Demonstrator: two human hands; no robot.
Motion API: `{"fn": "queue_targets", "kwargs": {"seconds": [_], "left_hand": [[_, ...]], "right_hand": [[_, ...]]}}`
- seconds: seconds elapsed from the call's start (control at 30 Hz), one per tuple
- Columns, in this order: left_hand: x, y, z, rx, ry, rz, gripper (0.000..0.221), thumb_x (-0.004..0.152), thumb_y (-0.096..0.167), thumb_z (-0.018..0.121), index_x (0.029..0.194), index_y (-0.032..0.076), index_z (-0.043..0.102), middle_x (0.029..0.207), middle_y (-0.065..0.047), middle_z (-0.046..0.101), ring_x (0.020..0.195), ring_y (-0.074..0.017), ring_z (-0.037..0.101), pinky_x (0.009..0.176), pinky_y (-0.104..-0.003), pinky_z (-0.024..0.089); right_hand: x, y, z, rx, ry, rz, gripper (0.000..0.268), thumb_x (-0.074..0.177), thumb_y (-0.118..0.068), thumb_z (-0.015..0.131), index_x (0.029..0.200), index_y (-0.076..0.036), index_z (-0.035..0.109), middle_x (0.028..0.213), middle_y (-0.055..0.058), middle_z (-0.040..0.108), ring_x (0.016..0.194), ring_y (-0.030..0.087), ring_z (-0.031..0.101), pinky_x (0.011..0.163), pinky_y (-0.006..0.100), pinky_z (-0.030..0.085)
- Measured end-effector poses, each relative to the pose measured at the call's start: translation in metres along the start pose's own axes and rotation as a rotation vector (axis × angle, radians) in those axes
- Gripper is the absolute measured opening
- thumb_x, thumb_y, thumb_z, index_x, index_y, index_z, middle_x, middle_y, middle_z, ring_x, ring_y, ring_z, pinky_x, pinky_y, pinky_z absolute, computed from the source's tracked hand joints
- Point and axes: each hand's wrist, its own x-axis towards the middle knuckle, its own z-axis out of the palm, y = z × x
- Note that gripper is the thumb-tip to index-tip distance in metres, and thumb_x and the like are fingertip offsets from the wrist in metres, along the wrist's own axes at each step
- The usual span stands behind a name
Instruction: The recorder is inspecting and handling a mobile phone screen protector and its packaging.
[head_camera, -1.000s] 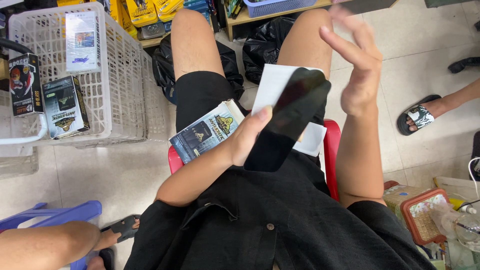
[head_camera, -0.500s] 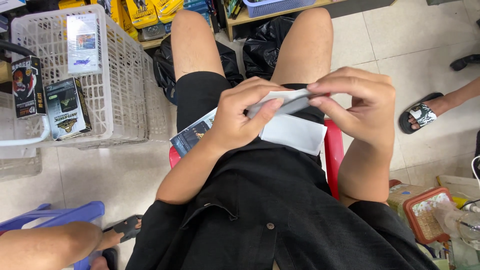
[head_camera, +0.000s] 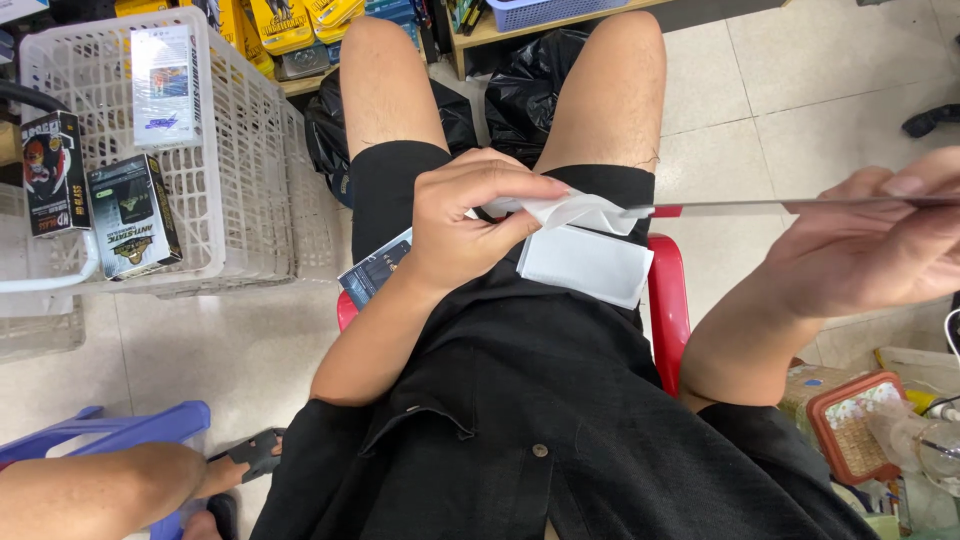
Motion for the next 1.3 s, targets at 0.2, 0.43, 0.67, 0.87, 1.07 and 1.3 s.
{"fn": "queue_targets", "kwargs": {"seconds": [0.2, 0.43, 0.67, 0.87, 1.07, 1.3], "left_hand": [[-0.001, -0.002, 0.001, 0.005, 0.015, -0.018, 0.029, 0.079, -0.008, 0.082, 0.105, 0.004, 0.078, 0.101, -0.007, 0.078, 0.092, -0.0171, 0.076, 0.082, -0.028, 0.06], [0.001, -0.004, 0.0, -0.067, 0.03, -0.066, 0.027, 0.083, -0.006, 0.084, 0.107, 0.001, 0.075, 0.103, -0.01, 0.078, 0.093, -0.0167, 0.077, 0.082, -0.026, 0.061], [0.001, -0.009, -0.001, -0.182, -0.049, -0.216, 0.025, 0.088, 0.003, 0.086, 0.11, -0.001, 0.075, 0.102, -0.01, 0.079, 0.092, -0.013, 0.077, 0.084, -0.024, 0.062], [0.001, -0.007, 0.001, -0.165, -0.104, -0.236, 0.019, 0.09, 0.006, 0.085, 0.106, 0.0, 0.076, 0.097, -0.008, 0.079, 0.088, -0.0116, 0.077, 0.079, -0.022, 0.06], [0.002, -0.003, 0.002, -0.11, -0.09, -0.195, 0.015, 0.093, 0.007, 0.083, 0.105, 0.0, 0.076, 0.095, -0.008, 0.079, 0.086, -0.0113, 0.077, 0.078, -0.023, 0.06], [0.002, 0.0, 0.001, -0.059, -0.028, -0.181, 0.015, 0.092, 0.006, 0.084, 0.104, 0.0, 0.076, 0.094, -0.008, 0.078, 0.081, -0.0112, 0.075, 0.072, -0.022, 0.058]], "right_hand": [[-0.006, 0.006, 0.015, -0.146, -0.048, -0.054, 0.01, 0.112, -0.004, 0.058, 0.12, -0.002, 0.051, 0.119, 0.013, 0.06, 0.074, 0.014, 0.054, 0.058, 0.024, 0.05], [-0.002, 0.008, 0.018, -0.176, -0.082, -0.05, 0.043, 0.106, -0.006, 0.071, 0.138, -0.006, 0.043, 0.121, 0.012, 0.058, 0.078, 0.016, 0.056, 0.068, 0.026, 0.052], [-0.005, 0.005, 0.009, -0.291, -0.1, 0.077, 0.047, 0.105, -0.014, 0.082, 0.137, -0.004, 0.048, 0.106, 0.012, 0.059, 0.083, 0.019, 0.057, 0.075, 0.025, 0.046], [0.001, -0.014, 0.039, -0.441, -0.219, 0.084, 0.045, 0.105, -0.015, 0.088, 0.13, -0.004, 0.053, 0.112, 0.006, 0.052, 0.093, 0.014, 0.054, 0.085, 0.022, 0.045], [0.003, -0.015, 0.071, -0.393, -0.308, 0.146, 0.038, 0.099, -0.008, 0.081, 0.119, -0.002, 0.05, 0.098, 0.013, 0.063, 0.082, 0.017, 0.065, 0.071, 0.023, 0.053], [0.022, -0.027, 0.118, -0.424, -0.653, 0.16, 0.013, 0.087, 0.0, 0.073, 0.098, 0.007, 0.069, 0.107, 0.024, 0.07, 0.097, 0.024, 0.073, 0.087, 0.034, 0.063]]}}
